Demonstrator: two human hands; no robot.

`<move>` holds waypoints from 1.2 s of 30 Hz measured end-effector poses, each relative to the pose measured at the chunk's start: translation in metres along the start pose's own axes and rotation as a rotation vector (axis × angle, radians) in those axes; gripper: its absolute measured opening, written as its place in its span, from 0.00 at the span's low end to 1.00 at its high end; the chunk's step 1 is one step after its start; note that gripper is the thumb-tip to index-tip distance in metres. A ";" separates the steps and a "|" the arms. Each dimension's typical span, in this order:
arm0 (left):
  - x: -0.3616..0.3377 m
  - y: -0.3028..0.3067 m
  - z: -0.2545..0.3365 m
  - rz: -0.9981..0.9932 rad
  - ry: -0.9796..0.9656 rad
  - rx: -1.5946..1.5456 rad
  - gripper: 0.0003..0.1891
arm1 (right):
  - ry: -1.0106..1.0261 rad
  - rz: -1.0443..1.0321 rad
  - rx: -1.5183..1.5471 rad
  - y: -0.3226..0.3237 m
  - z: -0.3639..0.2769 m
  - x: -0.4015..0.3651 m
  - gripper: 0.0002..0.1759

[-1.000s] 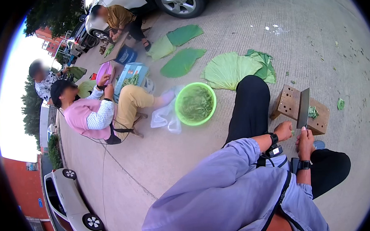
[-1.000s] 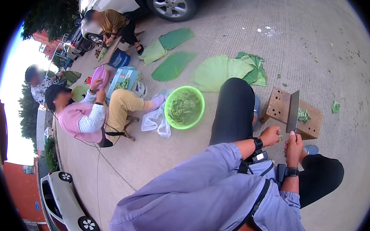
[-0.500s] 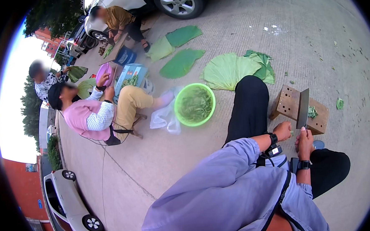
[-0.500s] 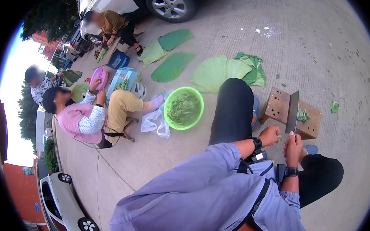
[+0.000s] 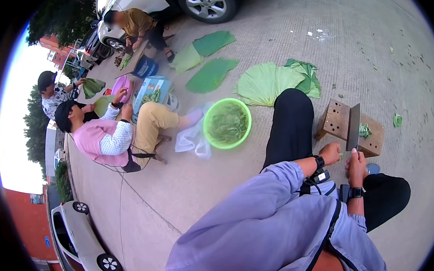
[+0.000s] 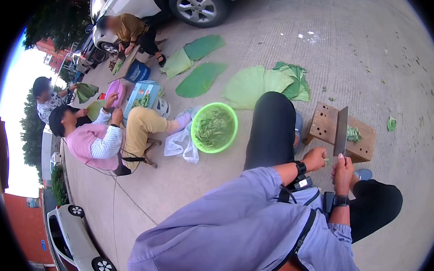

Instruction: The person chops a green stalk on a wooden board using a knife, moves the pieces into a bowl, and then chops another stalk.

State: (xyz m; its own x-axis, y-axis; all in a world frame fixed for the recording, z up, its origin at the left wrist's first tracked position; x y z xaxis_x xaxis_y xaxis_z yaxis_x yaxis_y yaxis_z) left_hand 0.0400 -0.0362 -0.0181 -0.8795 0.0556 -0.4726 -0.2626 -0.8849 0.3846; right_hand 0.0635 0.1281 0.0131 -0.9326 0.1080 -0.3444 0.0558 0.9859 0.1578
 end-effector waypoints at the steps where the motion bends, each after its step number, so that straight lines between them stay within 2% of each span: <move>1: -0.001 0.001 0.001 0.001 -0.005 0.001 0.14 | 0.001 -0.002 -0.004 0.000 0.000 0.000 0.17; 23: 0.000 -0.006 -0.001 -0.006 0.000 -0.004 0.13 | -0.022 -0.013 -0.046 -0.003 0.001 -0.005 0.17; 26: 0.001 -0.001 0.001 -0.001 0.011 0.008 0.15 | -0.004 0.015 -0.035 -0.005 -0.004 -0.006 0.18; 29: -0.002 0.000 0.004 -0.006 0.023 -0.023 0.14 | -0.082 -0.003 -0.049 -0.003 -0.003 -0.009 0.18; 31: -0.001 0.005 0.004 0.003 0.021 -0.085 0.14 | -0.058 0.004 -0.049 -0.005 -0.005 -0.009 0.18; 35: 0.004 0.014 0.009 0.053 -0.039 -0.132 0.14 | -0.050 0.027 -0.052 -0.005 -0.004 -0.011 0.17; 36: 0.017 0.011 0.003 0.112 -0.119 -0.140 0.14 | -0.047 0.042 -0.046 -0.004 -0.012 -0.015 0.18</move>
State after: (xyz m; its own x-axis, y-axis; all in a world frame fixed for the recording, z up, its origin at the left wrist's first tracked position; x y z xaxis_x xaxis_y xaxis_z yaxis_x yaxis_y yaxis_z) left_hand 0.0211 -0.0434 -0.0201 -0.9429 0.0004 -0.3331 -0.1104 -0.9439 0.3113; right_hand 0.0728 0.1206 0.0283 -0.9118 0.1564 -0.3798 0.0773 0.9735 0.2151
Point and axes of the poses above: each hand's wrist, its own x-axis towards the middle knuckle, its own y-axis out of the back of the hand, z = x × y, the point moved 10 cm from there along x, towards the middle knuckle, and after that the axes turned 7 degrees about y, right-handed, at the moved point
